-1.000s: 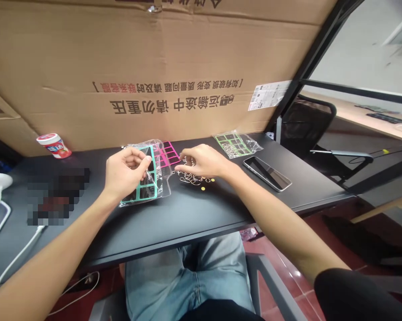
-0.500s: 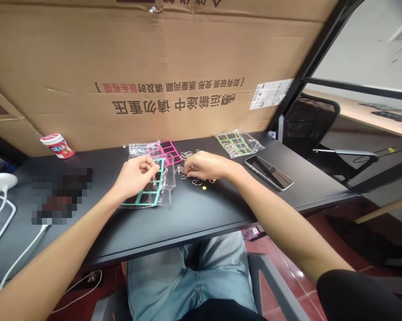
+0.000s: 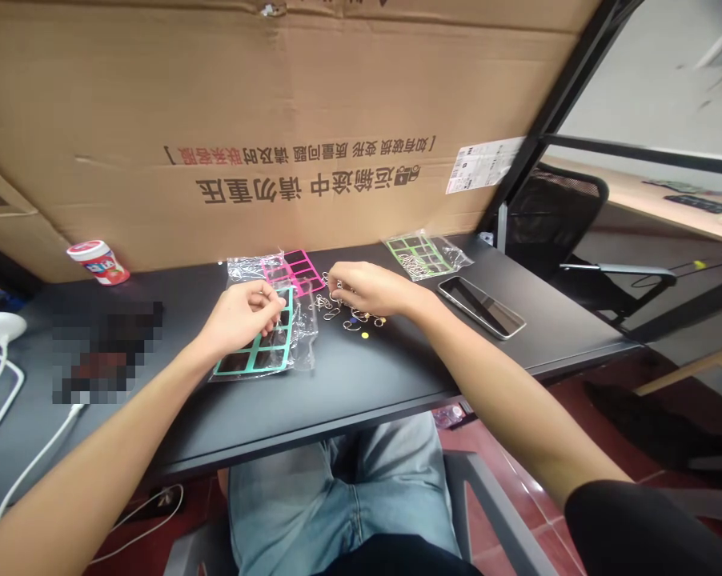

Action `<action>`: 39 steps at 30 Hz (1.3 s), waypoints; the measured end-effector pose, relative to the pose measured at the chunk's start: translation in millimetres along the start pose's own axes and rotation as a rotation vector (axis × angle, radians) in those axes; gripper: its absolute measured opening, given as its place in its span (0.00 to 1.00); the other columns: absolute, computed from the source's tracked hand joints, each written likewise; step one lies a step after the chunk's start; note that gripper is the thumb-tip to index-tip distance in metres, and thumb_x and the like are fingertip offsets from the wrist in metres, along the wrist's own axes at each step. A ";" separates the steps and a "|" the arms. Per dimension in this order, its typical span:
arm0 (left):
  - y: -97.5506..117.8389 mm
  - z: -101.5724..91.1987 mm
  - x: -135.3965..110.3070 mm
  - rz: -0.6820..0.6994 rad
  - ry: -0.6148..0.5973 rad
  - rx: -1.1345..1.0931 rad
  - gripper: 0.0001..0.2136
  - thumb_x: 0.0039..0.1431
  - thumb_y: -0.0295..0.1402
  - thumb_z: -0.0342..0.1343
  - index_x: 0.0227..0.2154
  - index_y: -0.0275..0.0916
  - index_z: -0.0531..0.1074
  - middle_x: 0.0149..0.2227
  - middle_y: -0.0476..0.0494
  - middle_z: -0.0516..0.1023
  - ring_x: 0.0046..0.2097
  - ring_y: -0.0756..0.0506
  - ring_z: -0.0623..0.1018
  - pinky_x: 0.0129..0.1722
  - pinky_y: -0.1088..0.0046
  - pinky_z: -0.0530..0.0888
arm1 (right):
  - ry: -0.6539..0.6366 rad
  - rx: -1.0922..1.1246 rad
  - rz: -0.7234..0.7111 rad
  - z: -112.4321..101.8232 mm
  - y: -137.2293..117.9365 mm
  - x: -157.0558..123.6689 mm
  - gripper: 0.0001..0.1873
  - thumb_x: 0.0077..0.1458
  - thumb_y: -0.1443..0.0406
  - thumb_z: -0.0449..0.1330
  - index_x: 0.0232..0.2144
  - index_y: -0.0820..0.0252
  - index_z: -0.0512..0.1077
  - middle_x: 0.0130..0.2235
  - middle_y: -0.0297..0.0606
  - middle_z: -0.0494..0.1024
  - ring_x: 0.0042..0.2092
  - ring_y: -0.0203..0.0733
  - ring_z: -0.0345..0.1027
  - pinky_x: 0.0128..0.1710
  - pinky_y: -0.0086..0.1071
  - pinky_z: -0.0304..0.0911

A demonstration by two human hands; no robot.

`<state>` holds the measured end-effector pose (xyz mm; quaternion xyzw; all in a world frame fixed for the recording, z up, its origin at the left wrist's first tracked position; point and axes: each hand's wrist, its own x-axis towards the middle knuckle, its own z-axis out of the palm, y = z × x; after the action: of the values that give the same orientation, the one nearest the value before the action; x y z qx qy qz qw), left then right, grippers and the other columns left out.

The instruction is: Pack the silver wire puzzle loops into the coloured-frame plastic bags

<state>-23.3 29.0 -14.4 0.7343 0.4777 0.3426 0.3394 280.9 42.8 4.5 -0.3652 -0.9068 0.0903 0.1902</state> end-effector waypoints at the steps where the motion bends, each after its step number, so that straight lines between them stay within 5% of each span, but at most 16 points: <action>1: 0.4 -0.1 -0.1 -0.004 0.003 -0.004 0.11 0.63 0.41 0.65 0.31 0.42 0.73 0.25 0.47 0.80 0.22 0.48 0.78 0.23 0.72 0.78 | 0.013 0.005 0.020 -0.7 -0.5 0.2 0.06 0.71 0.66 0.55 0.42 0.58 0.73 0.42 0.40 0.80 0.41 0.43 0.69 0.42 0.35 0.58; 6: 1.6 -0.1 -0.4 -0.012 0.013 -0.034 0.09 0.61 0.39 0.66 0.35 0.43 0.72 0.25 0.49 0.79 0.23 0.47 0.79 0.23 0.72 0.78 | 0.083 -0.006 0.103 -2.1 -5.0 1.4 0.07 0.72 0.64 0.54 0.46 0.57 0.73 0.40 0.40 0.82 0.38 0.44 0.69 0.40 0.36 0.56; 11: 6.5 1.2 -1.6 0.014 0.029 -0.094 0.11 0.60 0.36 0.65 0.41 0.44 0.69 0.25 0.51 0.78 0.23 0.47 0.78 0.23 0.72 0.78 | 0.047 0.027 0.031 4.6 -11.8 3.5 0.07 0.71 0.65 0.56 0.45 0.57 0.75 0.40 0.39 0.83 0.39 0.42 0.70 0.40 0.35 0.57; 23: 9.2 1.7 -2.0 0.038 -0.054 -0.045 0.08 0.65 0.39 0.63 0.40 0.40 0.80 0.27 0.47 0.78 0.26 0.48 0.77 0.28 0.71 0.78 | 0.068 -0.012 0.010 7.4 0.2 2.7 0.08 0.69 0.64 0.58 0.40 0.58 0.77 0.41 0.40 0.83 0.41 0.43 0.72 0.45 0.38 0.62; 28: 10.2 2.2 -3.5 0.076 0.000 -0.002 0.08 0.67 0.39 0.62 0.40 0.40 0.80 0.28 0.47 0.80 0.26 0.48 0.78 0.29 0.71 0.77 | 0.222 0.156 -0.180 7.9 -15.7 2.8 0.21 0.73 0.53 0.60 0.59 0.58 0.76 0.53 0.45 0.81 0.48 0.47 0.75 0.52 0.41 0.68; 31: 11.6 2.2 -4.4 0.121 0.051 0.000 0.09 0.67 0.39 0.63 0.41 0.39 0.80 0.29 0.47 0.81 0.26 0.48 0.78 0.30 0.70 0.78 | 0.204 0.186 -0.304 11.5 -30.5 2.9 0.24 0.75 0.53 0.57 0.68 0.51 0.71 0.62 0.46 0.74 0.53 0.46 0.74 0.53 0.40 0.70; 39: 18.1 1.3 -8.3 0.188 0.058 -0.109 0.07 0.65 0.38 0.64 0.39 0.39 0.80 0.29 0.46 0.81 0.26 0.48 0.79 0.28 0.70 0.78 | 0.102 -0.001 -0.241 16.5 -41.4 4.0 0.24 0.75 0.49 0.57 0.59 0.56 0.79 0.56 0.47 0.76 0.49 0.49 0.75 0.45 0.39 0.71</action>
<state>-16.3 15.4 -1.7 0.7461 0.3970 0.4194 0.3315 245.4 15.5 3.1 -0.2578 -0.9333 0.0477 0.2453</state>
